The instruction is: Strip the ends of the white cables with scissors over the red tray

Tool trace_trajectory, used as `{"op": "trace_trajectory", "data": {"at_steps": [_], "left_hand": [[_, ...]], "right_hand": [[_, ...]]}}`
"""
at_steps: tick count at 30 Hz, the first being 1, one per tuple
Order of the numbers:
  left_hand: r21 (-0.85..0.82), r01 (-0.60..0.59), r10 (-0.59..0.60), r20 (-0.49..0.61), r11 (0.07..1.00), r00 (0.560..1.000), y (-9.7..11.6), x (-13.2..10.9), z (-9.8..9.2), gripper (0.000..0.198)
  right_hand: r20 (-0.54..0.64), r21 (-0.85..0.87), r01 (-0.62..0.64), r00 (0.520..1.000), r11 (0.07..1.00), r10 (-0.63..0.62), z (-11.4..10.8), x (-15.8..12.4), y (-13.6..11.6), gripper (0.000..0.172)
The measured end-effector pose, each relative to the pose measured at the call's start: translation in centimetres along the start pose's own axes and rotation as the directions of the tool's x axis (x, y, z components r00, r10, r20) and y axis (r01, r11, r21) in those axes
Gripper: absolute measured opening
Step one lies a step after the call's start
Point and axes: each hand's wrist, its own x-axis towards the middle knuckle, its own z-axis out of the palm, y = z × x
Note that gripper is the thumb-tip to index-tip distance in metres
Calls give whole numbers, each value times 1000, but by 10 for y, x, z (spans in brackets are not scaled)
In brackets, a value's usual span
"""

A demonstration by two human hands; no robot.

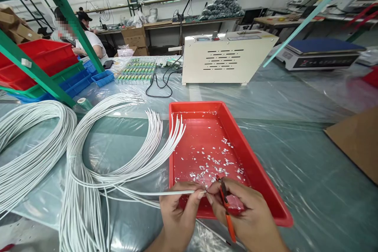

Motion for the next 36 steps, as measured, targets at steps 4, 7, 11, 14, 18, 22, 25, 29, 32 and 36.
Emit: {"op": "trace_trajectory", "data": {"at_steps": [4, 7, 11, 14, 18, 22, 25, 29, 32, 36], "left_hand": [[21, 4, -4, 6, 1000, 1000, 2, 0, 0, 10], [57, 41, -42, 5, 998, 999, 4, 0, -1, 11], [52, 72, -72, -9, 996, 997, 5, 1, 0, 10], [8, 104, -104, -11, 995, 995, 5, 2, 0, 9], [-29, 148, -149, -38, 988, 988, 7, 4, 2, 7], [-73, 194, -198, -49, 978, 979, 10, 6, 3, 6], [-122, 256, -261, -30, 959, 965, 12, 9, 4, 13], [-185, 338, -342, 14, 923, 940, 14, 15, 5, 20], [-251, 377, -378, 46, 892, 925, 14, 17, 6, 20], [-323, 402, -394, 94, 857, 914, 11, 16, 9, 16]], "right_hand": [[-10, -21, 21, 1000, 1000, -21, 1, -1, 1, 6], [-12, -77, 58, 998, 995, -59, 2, -2, 3, 7], [3, -149, 73, 997, 986, -74, 3, -4, 4, 9], [-14, -191, 107, 994, 976, -112, 4, -4, 5, 12], [-3, -222, 160, 986, 962, -165, 5, -7, 5, 16], [22, -215, 222, 975, 951, -222, 6, -10, 2, 17], [-4, -202, 232, 971, 951, -238, 0, -9, 0, 18], [-133, -323, 174, 965, 930, -227, -17, -4, 7, 15], [-137, -422, 126, 970, 898, -200, -28, -2, 14, 7], [-95, -251, -6, 995, 968, -18, -30, -3, 14, 11]]}}
